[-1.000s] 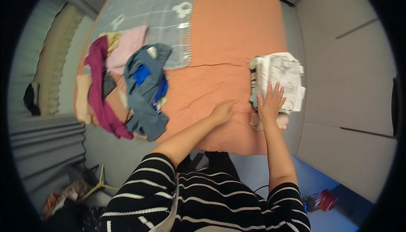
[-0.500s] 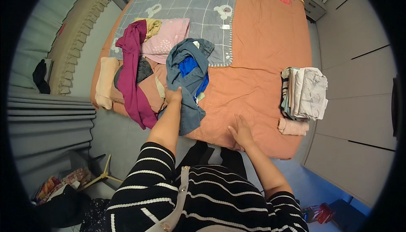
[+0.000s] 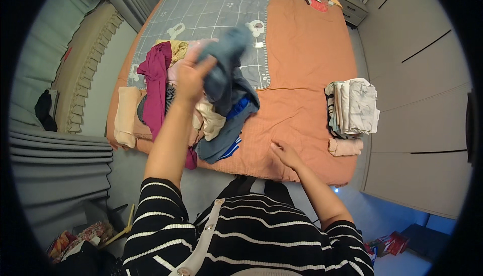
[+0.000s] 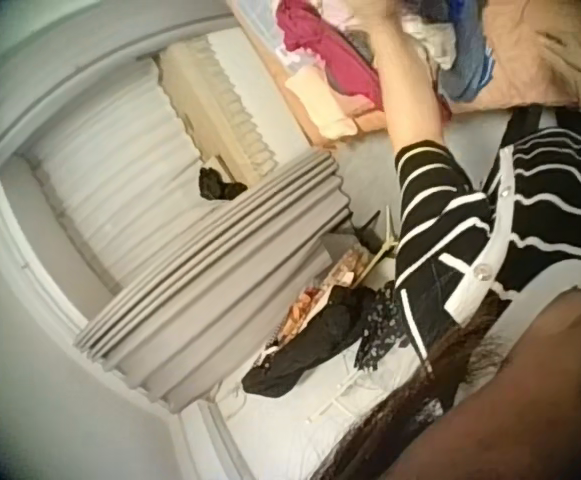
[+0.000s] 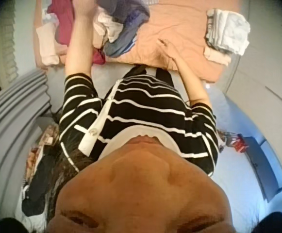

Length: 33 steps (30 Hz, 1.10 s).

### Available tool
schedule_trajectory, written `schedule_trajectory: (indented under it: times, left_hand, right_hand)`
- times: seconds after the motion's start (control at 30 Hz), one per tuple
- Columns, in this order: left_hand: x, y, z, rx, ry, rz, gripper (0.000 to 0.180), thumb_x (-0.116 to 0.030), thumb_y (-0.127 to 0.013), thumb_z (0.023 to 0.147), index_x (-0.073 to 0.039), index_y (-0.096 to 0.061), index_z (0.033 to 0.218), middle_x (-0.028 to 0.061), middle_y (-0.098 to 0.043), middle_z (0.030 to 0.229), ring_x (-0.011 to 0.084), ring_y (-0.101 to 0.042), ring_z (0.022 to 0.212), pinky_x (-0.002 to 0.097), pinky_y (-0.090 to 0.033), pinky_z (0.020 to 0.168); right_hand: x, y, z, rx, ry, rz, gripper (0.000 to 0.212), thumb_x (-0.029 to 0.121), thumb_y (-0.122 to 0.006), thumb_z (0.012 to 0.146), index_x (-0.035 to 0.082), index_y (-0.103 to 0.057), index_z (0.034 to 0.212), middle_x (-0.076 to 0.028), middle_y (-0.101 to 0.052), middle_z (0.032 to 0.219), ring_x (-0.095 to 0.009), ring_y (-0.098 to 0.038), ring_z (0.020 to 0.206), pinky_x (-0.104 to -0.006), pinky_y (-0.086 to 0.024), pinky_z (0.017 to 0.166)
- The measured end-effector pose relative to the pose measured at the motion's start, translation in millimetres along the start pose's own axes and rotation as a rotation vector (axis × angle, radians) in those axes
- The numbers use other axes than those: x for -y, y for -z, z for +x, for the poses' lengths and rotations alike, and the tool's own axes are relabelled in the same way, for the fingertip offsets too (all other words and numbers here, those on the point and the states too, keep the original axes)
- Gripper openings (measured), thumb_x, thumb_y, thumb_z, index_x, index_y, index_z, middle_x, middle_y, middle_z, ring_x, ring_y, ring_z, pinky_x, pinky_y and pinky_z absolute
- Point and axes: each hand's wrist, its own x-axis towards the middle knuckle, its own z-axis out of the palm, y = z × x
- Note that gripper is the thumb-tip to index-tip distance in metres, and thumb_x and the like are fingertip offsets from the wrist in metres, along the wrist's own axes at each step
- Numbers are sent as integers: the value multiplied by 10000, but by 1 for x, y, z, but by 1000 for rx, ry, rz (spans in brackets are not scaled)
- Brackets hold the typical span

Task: The person folds various garments, including a towel, a white t-shirt, a white long-sleeved shirt, and a patterned shirt, on a bed. Each item is smoothed out, folded into a compact shape, and placed on a growing stack of folded clothes.

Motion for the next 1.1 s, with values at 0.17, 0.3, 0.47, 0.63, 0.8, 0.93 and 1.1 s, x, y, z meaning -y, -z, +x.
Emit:
schedule_trajectory:
  times: [0.17, 0.3, 0.47, 0.63, 0.8, 0.93, 1.1]
  left_hand:
    - [75, -57, -102, 800, -43, 387, 324, -73, -719, 732, -36, -628, 1041, 92, -585, 966, 220, -558, 942, 322, -423, 870]
    - [131, -53, -171, 913, 343, 392, 354, -32, -721, 724, -37, -630, 1065, 93, -596, 1032, 217, -544, 1019, 316, -393, 923]
    - [152, 10, -170, 271, 1010, -334, 487, -425, -526, 902, -43, -548, 1204, 149, -579, 1152, 265, -555, 1096, 429, -435, 951]
    - [134, 36, -113, -107, 680, -806, 917, -759, -332, 815, -34, -369, 1374, 197, -467, 1334, 344, -489, 1194, 497, -377, 1018]
    - [81, 57, -38, -24, 652, -562, 537, -381, -505, 913, 46, -499, 1239, 196, -555, 1237, 336, -589, 1059, 428, -451, 961]
    - [3, 34, 7, 151, 322, -692, 521, -288, -557, 900, 32, -436, 1293, 206, -541, 1251, 344, -559, 1111, 459, -442, 969]
    - [-36, 8, 14, 207, 140, -397, 609, -272, -606, 866, -12, -375, 1366, 171, -483, 1338, 383, -465, 1215, 523, -330, 1051]
  right_hand:
    - [46, 13, 0, 299, 180, 1060, 528, 352, -596, 863, 37, -480, 1271, -131, -549, 1201, -254, -552, 1064, -416, -488, 870]
    - [36, 38, 18, 310, -35, 1114, 476, 122, -550, 783, 7, -481, 1240, -158, -591, 1088, -272, -601, 952, -376, -523, 797]
    - [78, 17, 18, 18, 198, 873, 533, -44, -470, 686, -12, -489, 1217, -136, -612, 994, -236, -623, 838, -317, -526, 729]
    - [159, -24, -18, 426, 619, 320, 529, -51, -512, 677, -35, -549, 1204, -34, -606, 1123, -115, -563, 993, -249, -448, 876]
    - [165, -59, -44, 629, 584, 48, 608, -50, -494, 674, -22, -502, 1282, -150, -544, 1285, -210, -481, 1218, -285, -332, 1036]
    - [133, -56, -35, 354, 667, 192, 718, -95, -432, 668, 32, -403, 1374, -118, -433, 1393, -211, -377, 1308, -277, -273, 1068]
    - [126, -28, -16, 301, 509, 412, 585, 56, -607, 773, 75, -468, 1342, -92, -495, 1295, -211, -447, 1223, -332, -336, 1034]
